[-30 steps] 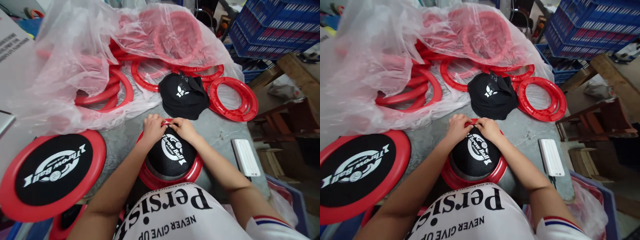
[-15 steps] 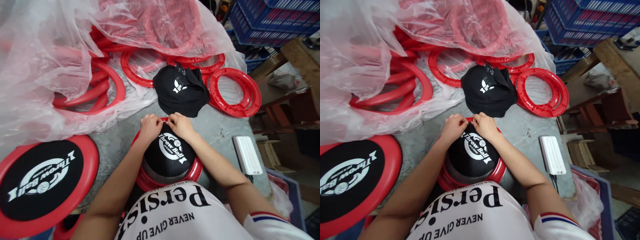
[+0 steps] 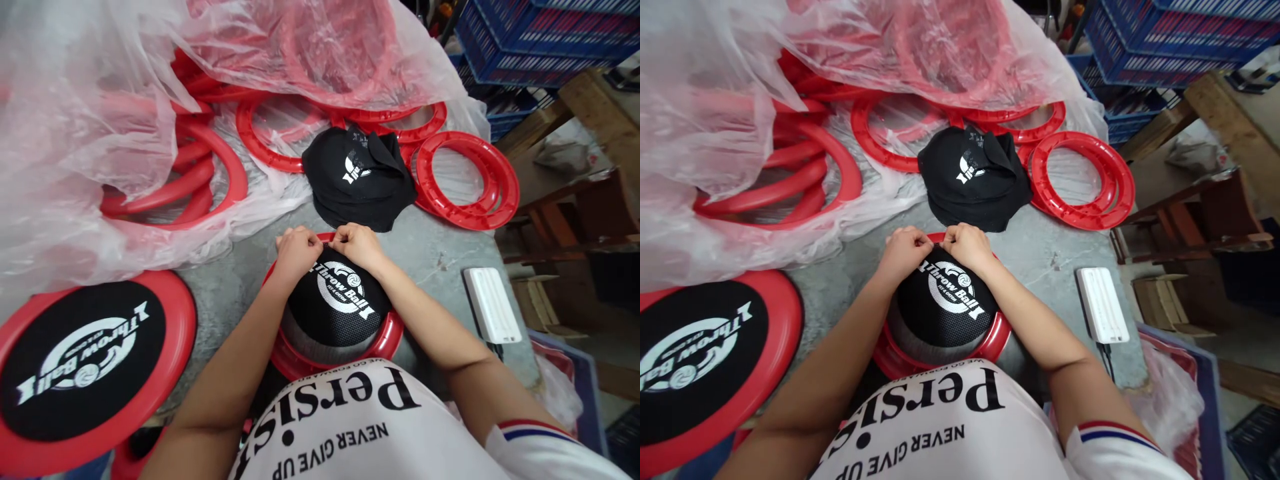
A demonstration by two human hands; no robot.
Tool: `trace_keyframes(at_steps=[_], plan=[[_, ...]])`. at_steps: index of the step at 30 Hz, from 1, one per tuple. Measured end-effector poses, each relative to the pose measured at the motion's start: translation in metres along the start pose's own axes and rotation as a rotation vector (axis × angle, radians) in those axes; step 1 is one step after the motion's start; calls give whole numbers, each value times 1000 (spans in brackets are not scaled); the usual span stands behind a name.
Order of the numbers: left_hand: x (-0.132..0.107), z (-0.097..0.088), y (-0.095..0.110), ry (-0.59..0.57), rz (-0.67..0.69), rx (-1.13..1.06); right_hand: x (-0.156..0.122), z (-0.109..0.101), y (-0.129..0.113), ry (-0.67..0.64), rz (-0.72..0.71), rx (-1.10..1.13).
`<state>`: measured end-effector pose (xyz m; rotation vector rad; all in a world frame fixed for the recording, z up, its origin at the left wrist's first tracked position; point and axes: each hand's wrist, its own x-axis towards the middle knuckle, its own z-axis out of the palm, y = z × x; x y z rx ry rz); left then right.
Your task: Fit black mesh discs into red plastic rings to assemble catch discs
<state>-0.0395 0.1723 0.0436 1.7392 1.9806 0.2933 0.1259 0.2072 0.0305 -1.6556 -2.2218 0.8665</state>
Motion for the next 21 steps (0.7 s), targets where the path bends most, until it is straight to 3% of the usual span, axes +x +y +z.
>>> trace_keyframes(at_steps=[13, 17, 21], plan=[[23, -13, 10, -158, -40, 101, 20, -14, -20, -165, 168, -57], [30, -13, 11, -176, -75, 110, 20, -9, -18, -116, 147, -45], [29, -8, -1, -161, -18, -56, 14, -5, -14, -84, 131, -39]])
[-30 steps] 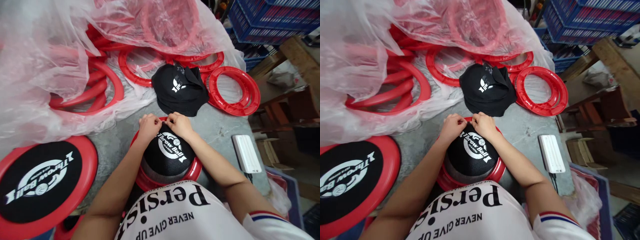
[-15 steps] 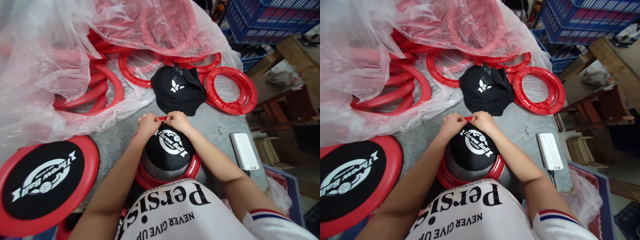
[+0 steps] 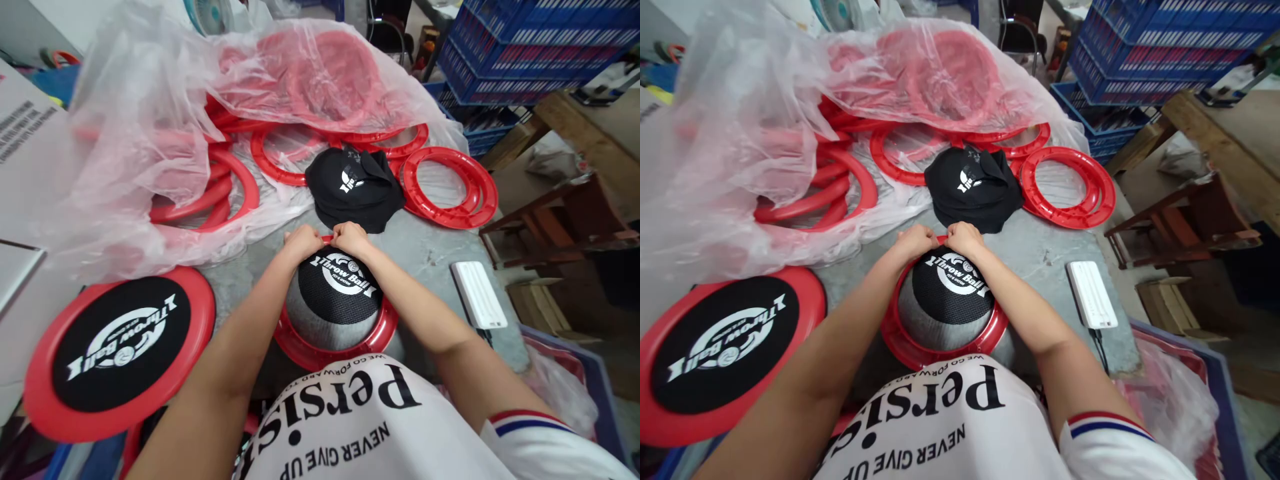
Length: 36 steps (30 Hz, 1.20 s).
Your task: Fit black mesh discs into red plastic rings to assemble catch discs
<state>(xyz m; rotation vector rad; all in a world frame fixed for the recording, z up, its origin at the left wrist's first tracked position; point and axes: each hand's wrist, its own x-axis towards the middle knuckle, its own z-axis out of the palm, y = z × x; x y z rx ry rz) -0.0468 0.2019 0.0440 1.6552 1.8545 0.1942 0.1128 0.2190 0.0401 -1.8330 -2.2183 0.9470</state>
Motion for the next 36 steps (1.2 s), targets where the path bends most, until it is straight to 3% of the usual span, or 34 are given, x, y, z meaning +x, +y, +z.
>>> trace_keyframes(at_steps=[3, 5, 7, 8, 10, 12, 14, 17, 20, 24, 30, 36], plan=[[-4, 4, -14, -9, 93, -108, -14, -4, 3, 65, -45, -60], [-9, 5, -22, 23, 139, -171, -31, -9, 6, 204, -142, -147], [-20, 8, -28, 155, 198, -252, -55, -13, 14, 327, -282, -220], [-28, 9, -31, 258, 238, -275, -68, -14, 18, 326, -363, -240], [-50, 15, -34, 456, 353, -255, -95, -14, 29, 156, -523, -271], [-80, 25, -35, 514, 506, -165, -119, -9, 39, -78, -610, -335], [-110, 39, -33, 417, 658, -67, -135, -2, 46, -206, -615, -410], [-148, 62, -29, 242, 771, 76, -144, 11, 52, -224, -627, -432], [-169, 80, -28, 199, 769, 139, -147, 17, 53, -168, -690, -353], [-177, 91, -29, 315, 696, 147, -153, 14, 52, -84, -755, -179], [-183, 90, -29, 426, 717, 111, -167, 16, 51, -31, -757, -50], [-193, 81, -34, 487, 707, 90, -191, 41, 58, 277, -772, 87]])
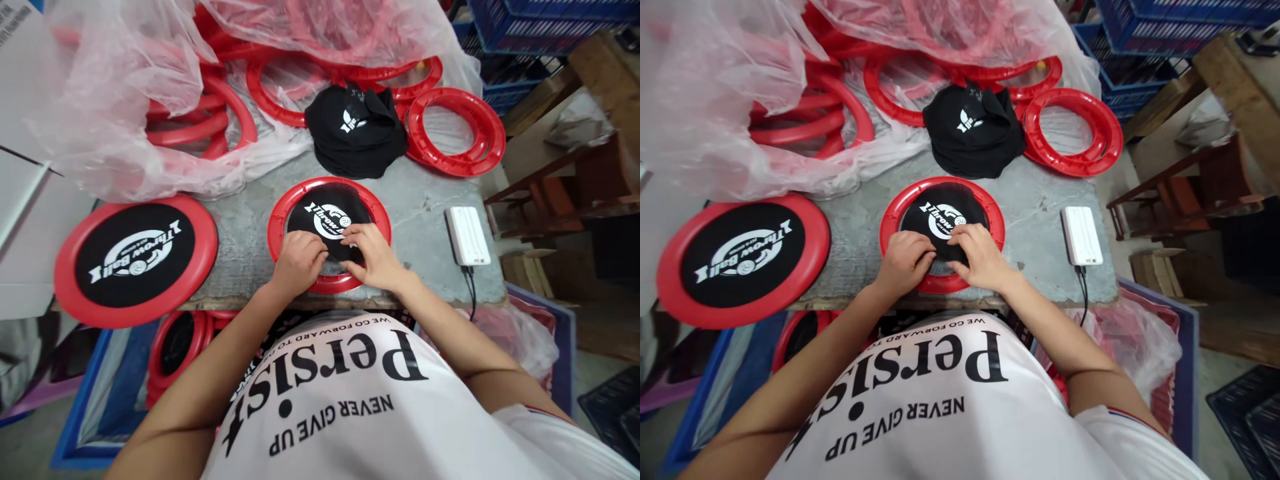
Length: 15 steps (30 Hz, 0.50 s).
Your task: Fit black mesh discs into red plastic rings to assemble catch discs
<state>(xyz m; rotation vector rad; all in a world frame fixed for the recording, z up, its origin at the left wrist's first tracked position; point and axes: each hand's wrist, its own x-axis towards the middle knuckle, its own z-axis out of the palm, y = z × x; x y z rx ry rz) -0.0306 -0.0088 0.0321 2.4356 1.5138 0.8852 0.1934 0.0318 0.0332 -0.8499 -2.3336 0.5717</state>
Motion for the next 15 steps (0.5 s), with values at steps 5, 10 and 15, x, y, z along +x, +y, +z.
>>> trace_keyframes(at_steps=[5, 10, 15], plan=[[0, -3, 2, -7, 24, 2, -5, 22, -4, 42, -26, -138], [-9, -1, 0, -39, 67, -23, -9, 27, 1, 32, -42, -110], [-26, 5, -5, -65, 166, -30, -19, 28, 2, -32, -128, -18]])
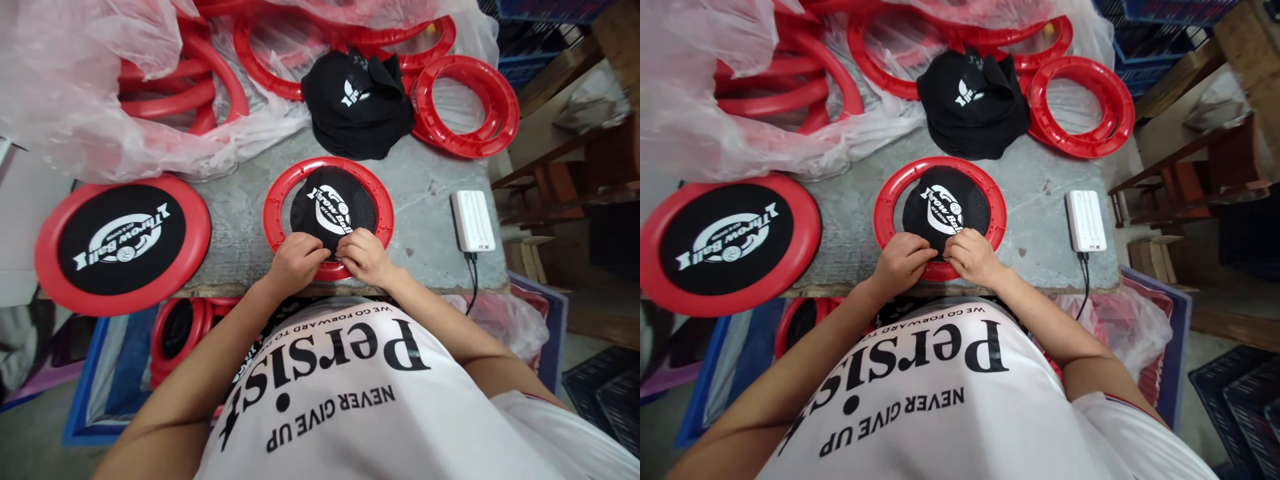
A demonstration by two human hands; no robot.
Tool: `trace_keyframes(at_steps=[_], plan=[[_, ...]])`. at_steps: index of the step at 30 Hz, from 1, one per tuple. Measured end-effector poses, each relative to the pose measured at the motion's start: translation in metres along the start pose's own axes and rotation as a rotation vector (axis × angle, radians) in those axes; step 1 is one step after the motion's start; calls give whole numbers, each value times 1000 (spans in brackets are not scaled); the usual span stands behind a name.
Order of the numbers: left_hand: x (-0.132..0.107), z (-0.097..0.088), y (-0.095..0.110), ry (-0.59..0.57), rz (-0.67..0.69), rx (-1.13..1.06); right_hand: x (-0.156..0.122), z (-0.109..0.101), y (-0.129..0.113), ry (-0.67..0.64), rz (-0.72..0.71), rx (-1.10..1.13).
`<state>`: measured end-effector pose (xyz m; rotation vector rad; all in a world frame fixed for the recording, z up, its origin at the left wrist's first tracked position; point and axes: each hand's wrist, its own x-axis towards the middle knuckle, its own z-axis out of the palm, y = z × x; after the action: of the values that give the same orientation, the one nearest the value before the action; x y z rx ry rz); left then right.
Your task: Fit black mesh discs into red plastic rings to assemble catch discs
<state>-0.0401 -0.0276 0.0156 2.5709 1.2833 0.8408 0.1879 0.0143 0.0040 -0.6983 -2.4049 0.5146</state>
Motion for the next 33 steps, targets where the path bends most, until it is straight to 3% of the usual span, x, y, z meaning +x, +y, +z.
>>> trace_keyframes(at_steps=[4, 15, 21, 27, 33], plan=[[-9, 5, 1, 21, 39, -25, -1, 0, 2, -4, -80, 46], [-12, 8, -1, -18, 64, -94, -7, -6, 5, -97, -81, 86], [-8, 10, 12, 36, 100, -14, -7, -5, 5, -81, -111, 65], [-8, 20, 21, -7, 50, 43, -8, -6, 6, -137, -140, 12], [-12, 25, 19, 91, 125, 81, -9, -6, 5, -106, -198, -50]])
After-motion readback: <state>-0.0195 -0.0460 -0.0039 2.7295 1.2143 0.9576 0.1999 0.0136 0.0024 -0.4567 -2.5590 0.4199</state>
